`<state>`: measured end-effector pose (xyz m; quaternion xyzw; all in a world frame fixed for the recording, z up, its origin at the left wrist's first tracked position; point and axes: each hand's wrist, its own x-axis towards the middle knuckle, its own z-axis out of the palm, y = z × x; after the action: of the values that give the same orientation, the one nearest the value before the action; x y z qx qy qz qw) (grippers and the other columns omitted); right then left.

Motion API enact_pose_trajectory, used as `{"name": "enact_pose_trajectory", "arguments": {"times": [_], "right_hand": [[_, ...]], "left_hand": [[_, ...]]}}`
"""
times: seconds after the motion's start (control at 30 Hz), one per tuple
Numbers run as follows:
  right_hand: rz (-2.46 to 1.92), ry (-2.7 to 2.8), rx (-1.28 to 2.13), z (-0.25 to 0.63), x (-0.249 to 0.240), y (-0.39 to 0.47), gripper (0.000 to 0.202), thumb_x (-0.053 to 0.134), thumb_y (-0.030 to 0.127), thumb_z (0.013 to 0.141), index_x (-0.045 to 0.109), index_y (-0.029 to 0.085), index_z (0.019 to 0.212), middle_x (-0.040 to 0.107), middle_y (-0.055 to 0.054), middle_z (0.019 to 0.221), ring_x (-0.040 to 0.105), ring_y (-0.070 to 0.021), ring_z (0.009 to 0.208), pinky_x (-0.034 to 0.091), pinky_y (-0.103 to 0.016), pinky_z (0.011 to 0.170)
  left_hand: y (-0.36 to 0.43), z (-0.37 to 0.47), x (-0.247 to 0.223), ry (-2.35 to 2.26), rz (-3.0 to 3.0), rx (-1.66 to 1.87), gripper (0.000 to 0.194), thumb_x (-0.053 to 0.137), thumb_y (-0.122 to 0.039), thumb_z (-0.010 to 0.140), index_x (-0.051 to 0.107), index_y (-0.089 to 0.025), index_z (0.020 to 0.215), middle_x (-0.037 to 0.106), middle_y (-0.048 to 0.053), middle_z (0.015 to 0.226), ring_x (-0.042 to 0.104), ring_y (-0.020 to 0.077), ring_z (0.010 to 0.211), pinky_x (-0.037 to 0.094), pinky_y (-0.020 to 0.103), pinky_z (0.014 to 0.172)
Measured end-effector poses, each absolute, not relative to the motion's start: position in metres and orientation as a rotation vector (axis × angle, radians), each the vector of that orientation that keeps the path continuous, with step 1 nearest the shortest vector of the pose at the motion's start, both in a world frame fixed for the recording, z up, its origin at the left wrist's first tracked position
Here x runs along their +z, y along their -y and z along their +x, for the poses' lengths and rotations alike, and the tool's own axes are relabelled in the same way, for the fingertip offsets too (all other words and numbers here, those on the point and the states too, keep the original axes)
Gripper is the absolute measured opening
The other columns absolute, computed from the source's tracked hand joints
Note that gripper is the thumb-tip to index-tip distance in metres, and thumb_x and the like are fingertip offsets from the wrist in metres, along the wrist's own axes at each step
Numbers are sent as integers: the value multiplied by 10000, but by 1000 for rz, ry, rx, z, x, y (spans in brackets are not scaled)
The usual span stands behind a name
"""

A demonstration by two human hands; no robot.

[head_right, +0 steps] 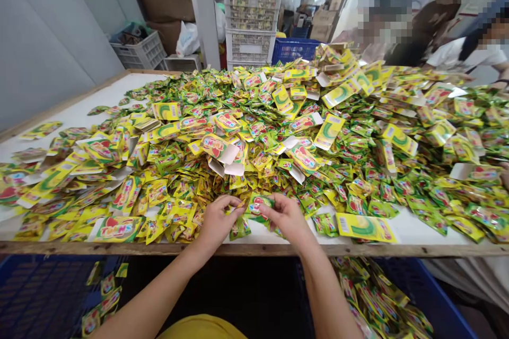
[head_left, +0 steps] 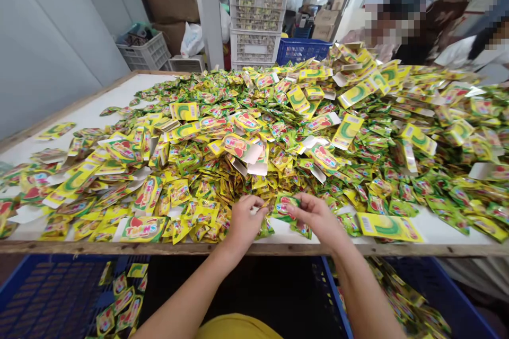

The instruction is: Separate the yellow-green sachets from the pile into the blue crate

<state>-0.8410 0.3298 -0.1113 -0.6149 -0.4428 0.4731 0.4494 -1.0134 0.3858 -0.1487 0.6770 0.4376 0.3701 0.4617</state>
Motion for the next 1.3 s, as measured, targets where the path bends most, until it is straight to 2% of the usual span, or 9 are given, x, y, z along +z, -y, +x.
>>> {"name": "enact_pose_trajectory", "arguments": {"times": [0.1,0.33,0.47,0.57,0.63,0.8,0.9,1.03,1.3], "right_hand": [[-1451,951,1144,-861,-126,-325,387,751,502,651,608,158,756,536,36,561,446,-84,450,408,-211,389],[-1436,750,988,-880,-142,-326,443,789,485,612,588,177,860,577,9,699,511,-112,546,449,-214,416],[-1329,746,1132,-864,-142,-321,483,757,474,669,587,166,999,636,-35,806,576,-149,636,503,-256,492],[-1492,746,982,-849,-145,-316,536,807,456,596,608,150,988,627,-4,713,560,-141,597,523,-269,512],[-1572,755,903,-844,-148,-313,523,822,466,547,631,144,911,621,2,688,553,-145,576,529,-280,486],[-1525,745,920,-843,-152,-304,470,810,475,563,665,148,869,668,-30,756,599,-177,650,572,-321,573],[-1464,670,735,-844,-140,-297,420,792,444,624,669,165,914,689,-44,831,621,-183,745,558,-300,652],[-1365,806,421,-858,-106,-302,269,718,370,753,647,204,953,656,-14,825,589,-141,723,491,-245,644],[-1638,1710,183,-890,-102,-336,152,546,209,866,655,187,970,623,-67,894,595,-206,863,464,-316,768]], "left_hand": [[-382,-1021,-137,-812,1280,831,99,643,-204,726,554,-160,718,600,3,700,572,142,650,488,262,614],[-361,-1012,-135,-759,961,931,255,705,-292,743,556,-162,906,664,48,878,628,170,780,544,284,664],[-385,-1019,-123,-714,1610,973,104,605,-233,829,665,-160,873,692,61,821,635,190,769,536,331,733],[-441,-1041,-84,-765,2386,1094,392,474,-73,850,617,-207,1190,665,100,1119,562,254,1085,432,447,964],[-485,-1054,-53,-936,2732,968,622,488,14,761,502,-248,1325,473,113,1405,364,325,1314,284,579,1058],[-524,-1066,-11,-959,3021,526,559,637,-39,617,578,-196,1149,372,139,1463,215,408,1376,115,700,1058],[-477,-1066,-25,-929,2835,921,533,653,-157,665,513,-153,1179,528,146,1264,408,328,1252,230,566,1094],[-395,-1049,-90,-935,2292,782,552,613,-147,680,468,-180,1211,578,77,1027,567,209,896,490,337,806],[-353,-1012,-170,-1155,1824,1027,486,585,-70,683,448,-172,1137,542,78,1052,531,227,1020,438,379,900]]}}
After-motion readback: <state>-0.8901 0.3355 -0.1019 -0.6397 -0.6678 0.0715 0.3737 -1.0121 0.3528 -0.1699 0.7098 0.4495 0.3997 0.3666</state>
